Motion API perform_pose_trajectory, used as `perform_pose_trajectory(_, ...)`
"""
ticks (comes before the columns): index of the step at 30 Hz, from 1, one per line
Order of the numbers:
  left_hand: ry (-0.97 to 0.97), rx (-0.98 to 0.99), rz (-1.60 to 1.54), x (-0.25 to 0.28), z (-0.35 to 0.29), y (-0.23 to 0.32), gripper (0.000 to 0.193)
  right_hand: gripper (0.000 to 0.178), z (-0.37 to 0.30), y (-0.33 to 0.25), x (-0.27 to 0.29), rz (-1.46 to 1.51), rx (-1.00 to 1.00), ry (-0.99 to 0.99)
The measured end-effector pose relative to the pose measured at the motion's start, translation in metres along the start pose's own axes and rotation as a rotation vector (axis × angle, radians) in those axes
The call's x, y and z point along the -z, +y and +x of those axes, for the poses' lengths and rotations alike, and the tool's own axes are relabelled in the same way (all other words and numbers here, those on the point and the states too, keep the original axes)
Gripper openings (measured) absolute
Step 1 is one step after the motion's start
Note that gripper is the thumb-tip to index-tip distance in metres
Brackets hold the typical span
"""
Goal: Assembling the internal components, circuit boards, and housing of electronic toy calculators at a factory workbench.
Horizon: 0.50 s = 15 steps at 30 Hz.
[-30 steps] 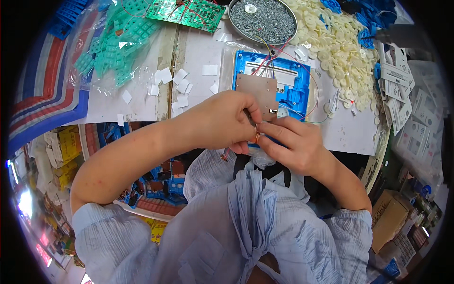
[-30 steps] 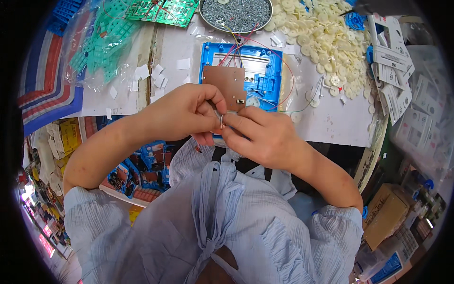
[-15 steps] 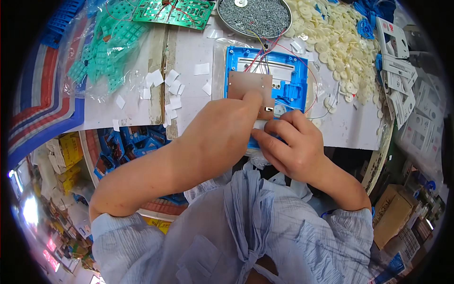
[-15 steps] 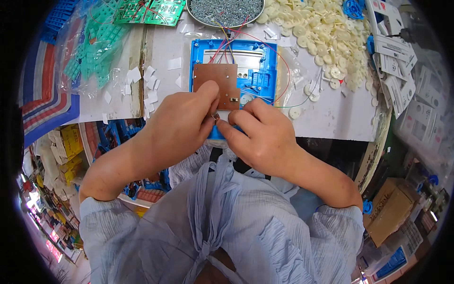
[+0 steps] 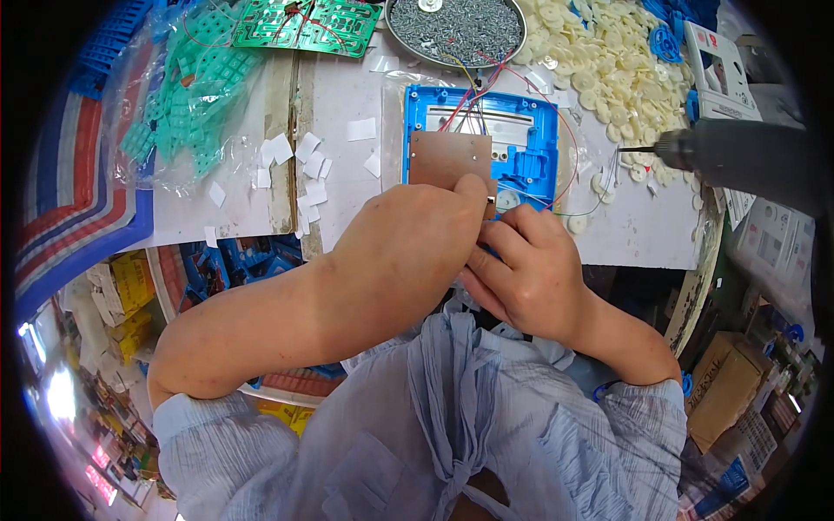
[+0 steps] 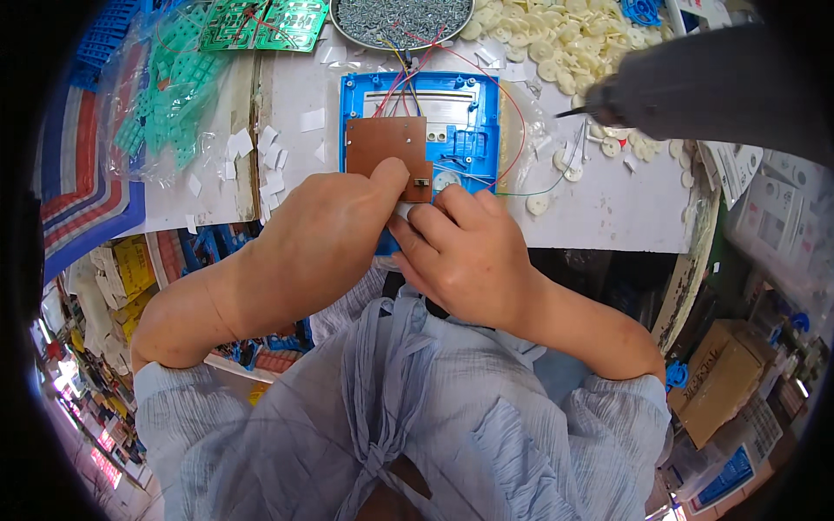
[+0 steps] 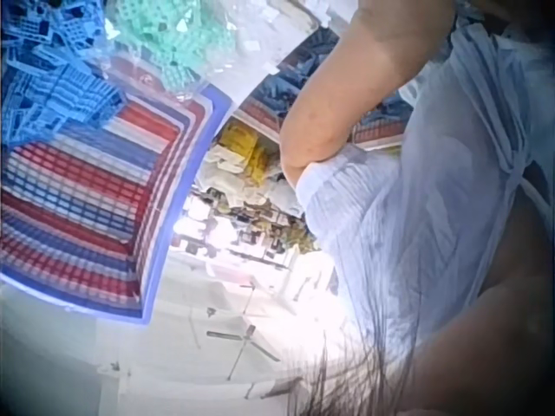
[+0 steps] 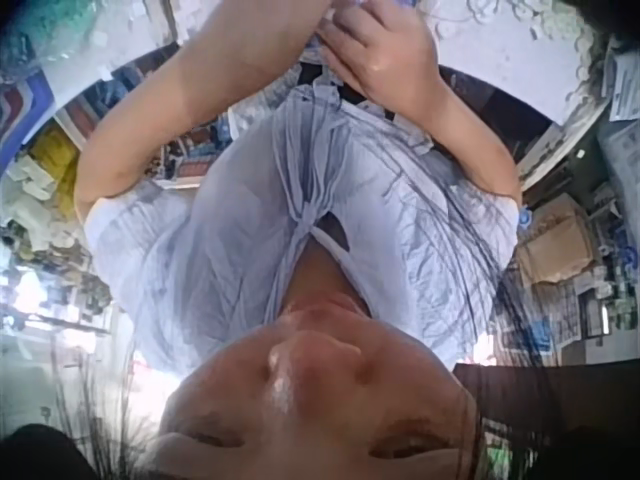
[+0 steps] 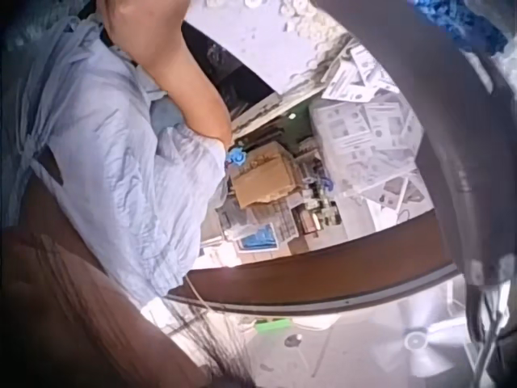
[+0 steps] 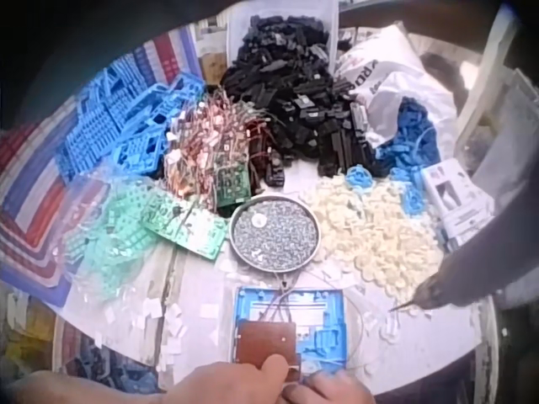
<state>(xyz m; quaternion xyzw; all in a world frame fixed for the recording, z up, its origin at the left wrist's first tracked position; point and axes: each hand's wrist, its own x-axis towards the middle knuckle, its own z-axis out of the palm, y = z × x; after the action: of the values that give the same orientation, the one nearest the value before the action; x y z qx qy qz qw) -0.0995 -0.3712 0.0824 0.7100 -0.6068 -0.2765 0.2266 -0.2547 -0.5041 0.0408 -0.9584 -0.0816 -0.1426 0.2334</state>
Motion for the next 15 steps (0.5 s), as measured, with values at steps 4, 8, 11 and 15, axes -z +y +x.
perform_pose_trajectory(4,0.033,0.009,0.000,-0.001,-0.004,-0.001,0.025,0.039,-0.001,-0.003,0.000,-0.038,-0.035,-0.039)
perform_pose_trajectory(8,0.063,0.027,0.000,-0.004,-0.005,0.000,0.023,0.044,-0.001,-0.006,0.001,-0.034,-0.046,-0.063)
perform_pose_trajectory(11,0.032,0.011,0.037,0.003,-0.005,0.001,0.037,0.048,0.001,-0.008,0.002,-0.057,-0.044,-0.091)
perform_pose_trajectory(15,0.037,0.063,0.042,0.002,-0.007,-0.001,0.035,0.050,0.002,-0.016,0.002,-0.108,-0.058,-0.159)
